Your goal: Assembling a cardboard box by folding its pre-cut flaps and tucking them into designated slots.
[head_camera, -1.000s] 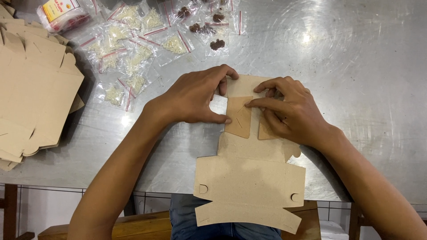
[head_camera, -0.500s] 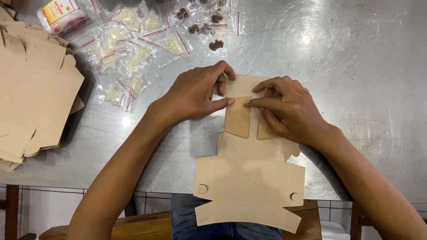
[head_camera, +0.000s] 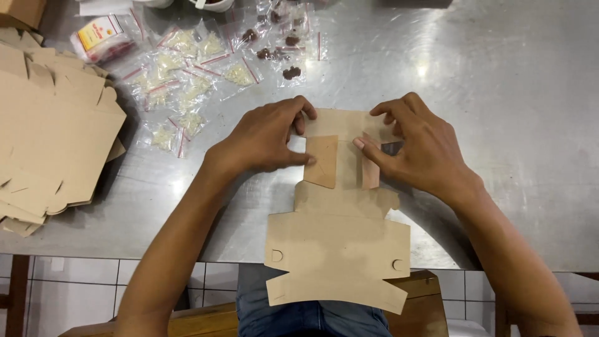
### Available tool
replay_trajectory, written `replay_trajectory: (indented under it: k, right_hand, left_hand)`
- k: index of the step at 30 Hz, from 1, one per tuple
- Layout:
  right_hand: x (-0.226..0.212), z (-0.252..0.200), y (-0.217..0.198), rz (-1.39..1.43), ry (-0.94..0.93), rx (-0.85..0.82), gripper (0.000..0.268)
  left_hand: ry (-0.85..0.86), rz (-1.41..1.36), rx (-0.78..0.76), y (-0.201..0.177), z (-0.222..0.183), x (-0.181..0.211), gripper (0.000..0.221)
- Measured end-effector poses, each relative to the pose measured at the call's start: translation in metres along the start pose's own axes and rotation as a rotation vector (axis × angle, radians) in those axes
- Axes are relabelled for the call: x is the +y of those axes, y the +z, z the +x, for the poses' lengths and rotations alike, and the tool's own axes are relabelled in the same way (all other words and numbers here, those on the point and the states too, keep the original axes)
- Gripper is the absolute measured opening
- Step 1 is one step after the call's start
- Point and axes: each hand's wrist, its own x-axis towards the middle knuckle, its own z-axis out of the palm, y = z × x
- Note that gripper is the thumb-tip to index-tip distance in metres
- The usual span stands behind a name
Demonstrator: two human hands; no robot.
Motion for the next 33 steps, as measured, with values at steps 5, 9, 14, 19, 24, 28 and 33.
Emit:
replay_trajectory:
  k: [5, 9, 14, 19, 24, 28, 33]
  right_hand:
    - [0.002, 0.002, -0.032, -0.01, 0.207, -0.233, 0.052]
    - [0.001, 0.004, -0.05, 0.001, 0.333, -0.44, 0.037]
    - [0.01, 0.003, -0.054, 0.069, 0.283, -0.523, 0.06]
    - [0.013, 0.0, -0.064, 0.276, 0.282, -0.289, 0.054]
    - [0.025, -0.001, -0.055, 0.551, -0.136, 0.345, 0.052]
    - [0.036, -0.003, -0.055, 0.617, -0.322, 0.533, 0.06]
    - [0.055, -0.007, -0.058, 0.571, -0.637, 0.596, 0.017]
  left_hand:
    - [-0.1, 0.053, 0.045, 0.007, -0.019, 0.021, 0.065]
    - [-0.297, 0.194, 0.18, 0.049, -0.029, 0.023, 0.076]
    - [-0.33, 0.204, 0.263, 0.066, -0.037, 0.037, 0.089]
    - [-0.247, -0.124, 0.254, 0.035, -0.043, 0.032, 0.048]
    - [0.218, -0.152, 0.638, -0.01, -0.048, 0.059, 0.024]
    - [0.465, -0.047, 0.769, -0.034, -0.067, 0.08, 0.015]
    - [0.737, 0.091, 0.791, -0.043, -0.088, 0.071, 0.019]
